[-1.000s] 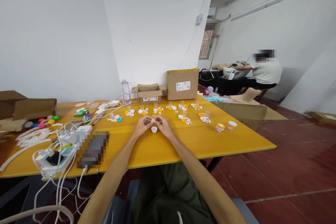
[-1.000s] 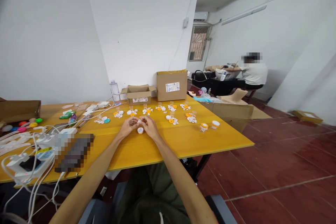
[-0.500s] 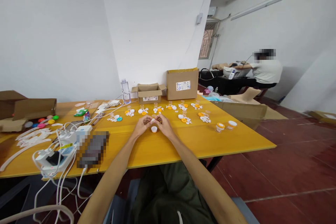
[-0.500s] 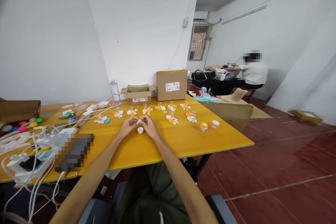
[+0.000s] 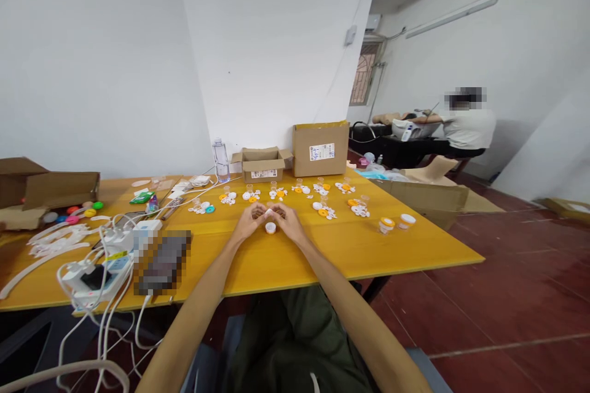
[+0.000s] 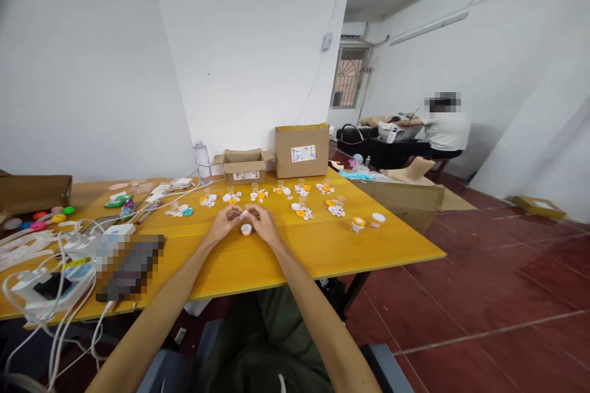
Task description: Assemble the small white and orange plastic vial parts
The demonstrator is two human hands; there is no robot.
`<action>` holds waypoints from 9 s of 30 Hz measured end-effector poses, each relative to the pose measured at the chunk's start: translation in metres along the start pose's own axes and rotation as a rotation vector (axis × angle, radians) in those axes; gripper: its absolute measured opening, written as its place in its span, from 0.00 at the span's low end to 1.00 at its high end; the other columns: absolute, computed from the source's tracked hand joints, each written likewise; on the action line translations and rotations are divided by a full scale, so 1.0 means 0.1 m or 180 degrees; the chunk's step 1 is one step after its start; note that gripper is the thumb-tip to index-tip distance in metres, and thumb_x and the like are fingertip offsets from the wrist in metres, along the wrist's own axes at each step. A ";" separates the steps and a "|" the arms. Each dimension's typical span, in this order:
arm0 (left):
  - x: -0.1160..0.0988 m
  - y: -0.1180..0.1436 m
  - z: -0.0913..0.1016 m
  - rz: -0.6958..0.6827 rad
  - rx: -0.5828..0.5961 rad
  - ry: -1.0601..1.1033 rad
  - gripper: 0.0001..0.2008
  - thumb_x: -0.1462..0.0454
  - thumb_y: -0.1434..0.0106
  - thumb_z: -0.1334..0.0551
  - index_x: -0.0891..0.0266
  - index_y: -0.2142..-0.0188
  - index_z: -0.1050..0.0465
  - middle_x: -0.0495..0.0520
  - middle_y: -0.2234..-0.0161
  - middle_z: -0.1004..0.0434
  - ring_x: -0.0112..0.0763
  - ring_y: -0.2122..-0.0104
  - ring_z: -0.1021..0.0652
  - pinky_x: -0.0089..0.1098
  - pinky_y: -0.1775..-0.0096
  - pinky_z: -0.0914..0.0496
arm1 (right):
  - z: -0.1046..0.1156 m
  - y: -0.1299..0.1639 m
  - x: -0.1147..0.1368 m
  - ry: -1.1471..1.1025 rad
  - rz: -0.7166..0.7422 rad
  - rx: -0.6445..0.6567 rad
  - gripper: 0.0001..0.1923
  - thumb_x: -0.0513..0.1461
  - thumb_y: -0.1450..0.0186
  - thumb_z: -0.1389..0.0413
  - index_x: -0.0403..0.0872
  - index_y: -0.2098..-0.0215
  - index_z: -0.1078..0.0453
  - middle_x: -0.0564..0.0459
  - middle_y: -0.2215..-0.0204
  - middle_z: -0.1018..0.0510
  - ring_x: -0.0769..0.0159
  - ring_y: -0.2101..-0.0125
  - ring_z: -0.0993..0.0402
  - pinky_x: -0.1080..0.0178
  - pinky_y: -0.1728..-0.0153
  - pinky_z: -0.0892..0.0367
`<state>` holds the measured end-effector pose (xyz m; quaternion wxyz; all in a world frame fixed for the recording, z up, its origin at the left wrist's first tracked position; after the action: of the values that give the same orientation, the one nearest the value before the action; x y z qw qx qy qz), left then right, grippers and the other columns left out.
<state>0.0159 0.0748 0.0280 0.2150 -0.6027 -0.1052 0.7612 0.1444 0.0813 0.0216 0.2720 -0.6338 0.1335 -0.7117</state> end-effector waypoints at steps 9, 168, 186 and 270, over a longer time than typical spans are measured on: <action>0.02 0.01 0.01 -0.0023 0.0015 -0.0015 0.17 0.51 0.47 0.30 0.61 0.72 0.28 0.49 0.72 0.24 0.30 0.70 0.25 0.32 0.63 0.30 | 0.01 0.02 0.07 0.0022 0.0054 -0.0056 0.07 0.44 0.39 0.43 0.49 0.70 0.28 0.54 0.71 0.20 0.63 0.70 0.25 0.62 0.64 0.30; 0.05 0.03 -0.13 -0.0023 0.0441 -0.0979 0.07 0.63 0.46 0.35 0.62 0.67 0.27 0.51 0.67 0.23 0.33 0.66 0.25 0.32 0.60 0.29 | 0.00 0.02 0.06 0.0797 0.0215 0.0074 0.06 0.41 0.38 0.42 0.50 0.71 0.24 0.53 0.72 0.20 0.62 0.69 0.26 0.62 0.64 0.31; 0.05 0.04 -0.15 -0.0045 0.0489 -0.0940 0.06 0.64 0.46 0.36 0.62 0.67 0.27 0.50 0.67 0.23 0.33 0.66 0.24 0.32 0.60 0.28 | -0.01 0.01 0.04 0.0717 0.0070 0.0070 0.06 0.41 0.39 0.41 0.49 0.72 0.26 0.53 0.72 0.20 0.63 0.71 0.26 0.62 0.66 0.31; 0.14 -0.02 0.02 0.0321 0.0017 0.0337 0.17 0.60 0.53 0.28 0.60 0.63 0.26 0.52 0.64 0.21 0.35 0.62 0.22 0.35 0.57 0.27 | -0.04 -0.01 -0.33 -0.0801 -0.0795 0.0325 0.17 0.50 0.47 0.34 0.49 0.68 0.27 0.52 0.69 0.18 0.63 0.70 0.22 0.61 0.68 0.27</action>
<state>0.0113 0.0835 0.0169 0.1833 -0.6460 -0.0612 0.7385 0.1419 0.1000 -0.0057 0.2279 -0.7149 -0.0176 -0.6609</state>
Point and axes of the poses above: each hand's wrist, its own y-axis away from the middle knuckle, its own z-axis out of the back of the hand, x = y × z, the point moved 8 cm from there along -y, towards the middle knuckle
